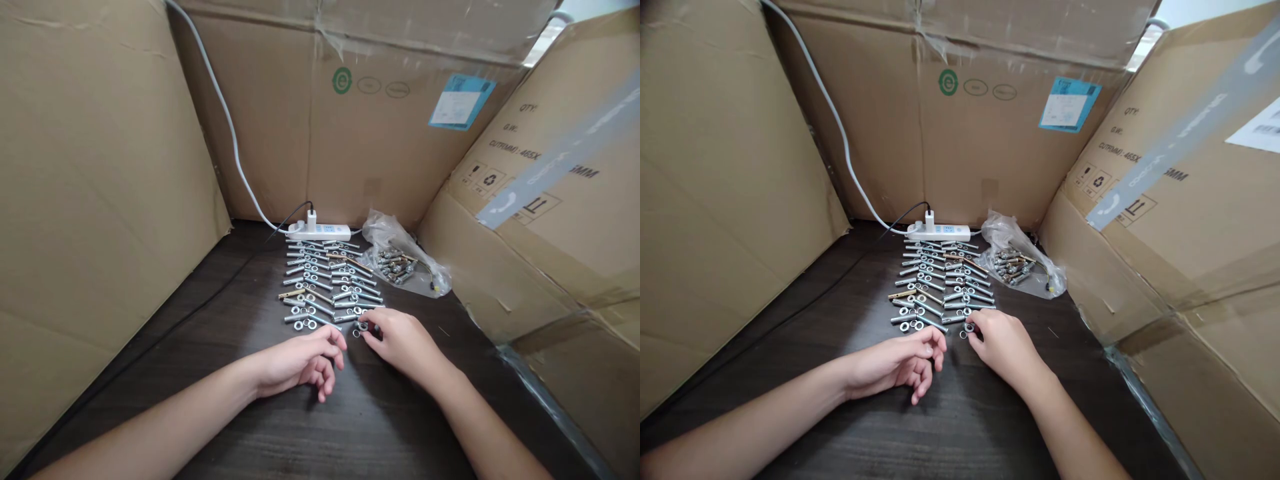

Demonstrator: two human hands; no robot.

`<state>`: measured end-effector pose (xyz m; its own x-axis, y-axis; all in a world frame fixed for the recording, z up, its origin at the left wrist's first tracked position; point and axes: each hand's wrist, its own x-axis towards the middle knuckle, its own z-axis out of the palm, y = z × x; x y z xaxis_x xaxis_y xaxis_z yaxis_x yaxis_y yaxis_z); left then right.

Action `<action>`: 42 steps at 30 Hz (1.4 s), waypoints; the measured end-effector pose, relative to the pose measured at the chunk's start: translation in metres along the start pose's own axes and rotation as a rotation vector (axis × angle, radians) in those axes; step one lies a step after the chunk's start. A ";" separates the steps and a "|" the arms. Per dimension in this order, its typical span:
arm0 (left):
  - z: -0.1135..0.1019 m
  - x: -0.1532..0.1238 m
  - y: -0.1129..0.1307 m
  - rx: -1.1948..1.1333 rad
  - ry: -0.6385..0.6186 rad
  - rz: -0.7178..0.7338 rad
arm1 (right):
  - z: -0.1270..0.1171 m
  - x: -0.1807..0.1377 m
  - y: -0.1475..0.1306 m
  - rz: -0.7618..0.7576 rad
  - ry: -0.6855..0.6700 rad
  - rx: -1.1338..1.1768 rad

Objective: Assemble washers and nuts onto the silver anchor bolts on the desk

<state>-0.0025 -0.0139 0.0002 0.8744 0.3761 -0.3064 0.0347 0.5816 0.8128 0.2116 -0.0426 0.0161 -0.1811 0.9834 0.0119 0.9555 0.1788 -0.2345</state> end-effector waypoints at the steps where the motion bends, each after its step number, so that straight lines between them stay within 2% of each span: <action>1: 0.000 0.000 0.000 0.001 -0.001 0.000 | 0.000 0.000 0.000 0.003 -0.004 -0.001; 33: 0.000 0.000 0.001 0.007 -0.012 -0.004 | 0.002 -0.005 0.002 -0.042 -0.024 0.003; 42: 0.001 -0.001 0.002 0.011 0.003 -0.011 | 0.005 -0.003 0.003 -0.056 0.006 -0.039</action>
<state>-0.0024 -0.0140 0.0029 0.8726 0.3718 -0.3169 0.0496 0.5779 0.8146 0.2140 -0.0447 0.0105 -0.2332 0.9720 0.0297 0.9524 0.2345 -0.1948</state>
